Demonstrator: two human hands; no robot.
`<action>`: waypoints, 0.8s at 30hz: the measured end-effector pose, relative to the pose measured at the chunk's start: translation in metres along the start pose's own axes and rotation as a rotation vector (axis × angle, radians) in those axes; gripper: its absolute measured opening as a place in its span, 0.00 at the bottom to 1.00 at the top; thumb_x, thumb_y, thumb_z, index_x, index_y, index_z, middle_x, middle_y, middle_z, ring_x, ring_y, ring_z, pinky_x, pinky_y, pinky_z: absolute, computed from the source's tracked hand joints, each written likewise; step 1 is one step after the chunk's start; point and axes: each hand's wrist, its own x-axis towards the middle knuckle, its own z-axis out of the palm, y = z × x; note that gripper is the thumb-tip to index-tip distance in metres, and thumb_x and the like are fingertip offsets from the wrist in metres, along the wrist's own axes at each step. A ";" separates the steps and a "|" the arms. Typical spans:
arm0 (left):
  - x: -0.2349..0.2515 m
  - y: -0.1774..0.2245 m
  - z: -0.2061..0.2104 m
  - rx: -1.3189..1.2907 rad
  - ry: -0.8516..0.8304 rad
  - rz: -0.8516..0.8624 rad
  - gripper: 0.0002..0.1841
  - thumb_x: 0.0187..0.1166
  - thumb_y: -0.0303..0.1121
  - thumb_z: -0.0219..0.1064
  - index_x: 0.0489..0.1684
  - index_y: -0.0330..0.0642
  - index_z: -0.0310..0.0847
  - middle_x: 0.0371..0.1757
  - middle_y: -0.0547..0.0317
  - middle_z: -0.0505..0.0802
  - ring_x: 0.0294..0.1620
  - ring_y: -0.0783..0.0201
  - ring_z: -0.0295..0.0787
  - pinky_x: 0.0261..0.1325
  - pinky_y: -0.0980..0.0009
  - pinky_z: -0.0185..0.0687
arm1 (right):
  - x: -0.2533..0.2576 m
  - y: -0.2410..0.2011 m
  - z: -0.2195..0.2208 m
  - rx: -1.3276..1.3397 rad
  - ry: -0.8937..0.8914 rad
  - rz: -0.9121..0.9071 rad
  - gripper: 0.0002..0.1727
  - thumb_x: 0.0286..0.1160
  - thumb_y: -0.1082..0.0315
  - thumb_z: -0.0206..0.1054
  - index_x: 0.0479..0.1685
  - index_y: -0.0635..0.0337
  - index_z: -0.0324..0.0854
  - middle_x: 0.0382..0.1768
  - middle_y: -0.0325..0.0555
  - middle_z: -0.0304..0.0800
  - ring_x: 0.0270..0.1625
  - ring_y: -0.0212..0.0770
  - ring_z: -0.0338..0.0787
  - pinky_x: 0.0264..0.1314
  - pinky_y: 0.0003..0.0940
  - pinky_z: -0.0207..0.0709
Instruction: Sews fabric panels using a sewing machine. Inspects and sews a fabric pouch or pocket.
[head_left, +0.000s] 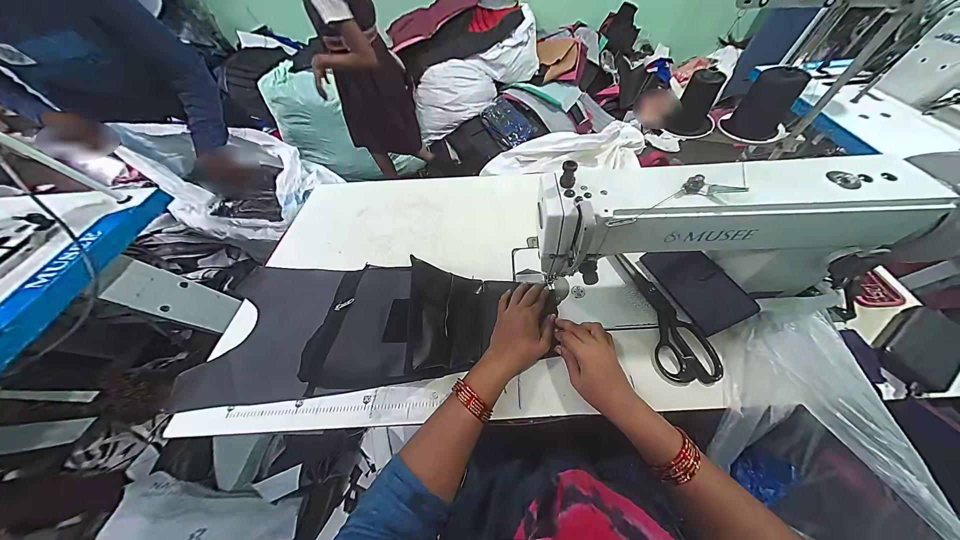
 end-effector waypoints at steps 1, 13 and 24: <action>0.000 0.000 0.000 0.002 0.005 0.003 0.29 0.88 0.47 0.50 0.85 0.44 0.72 0.90 0.58 0.72 0.93 0.53 0.56 0.91 0.43 0.43 | 0.000 0.000 0.000 -0.004 -0.001 0.000 0.14 0.82 0.67 0.62 0.54 0.61 0.92 0.70 0.50 0.89 0.67 0.64 0.86 0.65 0.66 0.75; 0.003 -0.002 0.001 0.041 0.052 0.020 0.28 0.86 0.48 0.50 0.80 0.46 0.78 0.87 0.59 0.76 0.91 0.51 0.62 0.89 0.41 0.48 | 0.003 -0.001 0.003 -0.015 0.034 -0.009 0.14 0.81 0.68 0.63 0.52 0.61 0.93 0.69 0.50 0.90 0.64 0.63 0.88 0.65 0.61 0.78; 0.007 -0.002 -0.001 0.059 0.043 0.008 0.28 0.87 0.47 0.50 0.81 0.45 0.77 0.88 0.57 0.75 0.91 0.50 0.61 0.89 0.41 0.48 | 0.008 -0.003 0.001 -0.017 -0.008 0.018 0.14 0.81 0.69 0.63 0.54 0.63 0.92 0.69 0.52 0.89 0.65 0.64 0.87 0.66 0.60 0.78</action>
